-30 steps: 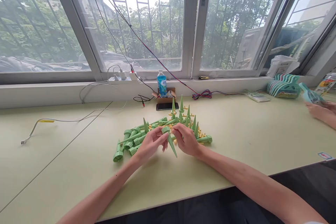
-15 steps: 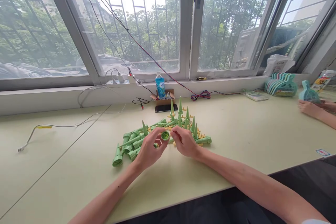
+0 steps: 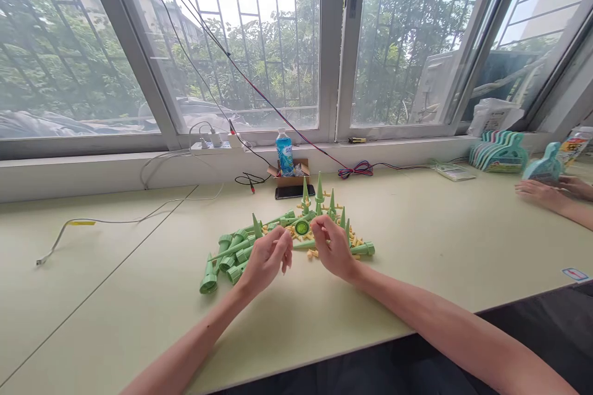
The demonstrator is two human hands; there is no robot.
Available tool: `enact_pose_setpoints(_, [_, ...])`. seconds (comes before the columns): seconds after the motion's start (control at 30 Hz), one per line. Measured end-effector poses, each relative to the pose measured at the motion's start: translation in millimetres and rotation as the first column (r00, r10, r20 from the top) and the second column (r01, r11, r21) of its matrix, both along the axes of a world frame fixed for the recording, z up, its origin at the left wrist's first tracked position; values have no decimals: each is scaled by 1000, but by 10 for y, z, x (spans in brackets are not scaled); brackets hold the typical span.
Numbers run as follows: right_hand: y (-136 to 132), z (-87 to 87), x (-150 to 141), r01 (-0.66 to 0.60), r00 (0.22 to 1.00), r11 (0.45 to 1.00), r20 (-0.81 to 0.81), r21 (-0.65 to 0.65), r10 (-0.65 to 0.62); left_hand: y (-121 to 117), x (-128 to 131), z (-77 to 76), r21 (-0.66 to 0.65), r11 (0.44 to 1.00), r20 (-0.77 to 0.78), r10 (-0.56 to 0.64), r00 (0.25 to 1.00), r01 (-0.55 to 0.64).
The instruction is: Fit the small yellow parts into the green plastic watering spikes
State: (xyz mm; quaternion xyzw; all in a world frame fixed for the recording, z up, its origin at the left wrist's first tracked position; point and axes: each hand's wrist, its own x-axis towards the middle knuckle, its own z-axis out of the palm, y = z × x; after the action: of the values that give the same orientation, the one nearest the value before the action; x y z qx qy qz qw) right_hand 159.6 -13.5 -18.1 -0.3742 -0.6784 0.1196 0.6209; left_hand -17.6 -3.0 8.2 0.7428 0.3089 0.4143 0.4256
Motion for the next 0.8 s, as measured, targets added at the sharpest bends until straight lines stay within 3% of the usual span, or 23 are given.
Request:
enact_pose_setpoints(0.13, [-7,10,8,-20,999,999,39,26,19,16,25,13,-300,934,121,-163,979,193])
enact_pose_setpoints(0.27, [-9,9,15,-73,988,996,142,56,65,21,44,17,-426,859,217,-208,954,285])
enact_pose_setpoints(0.6, [-5,6,14,-93,984,995,154,32,87,7,13,44,-400,884,171,-187,967,242])
enact_pose_setpoints(0.8, [17,-25,7,-74,989,997,127,-6,75,-64,40,125,-309,940,93,-124,988,147])
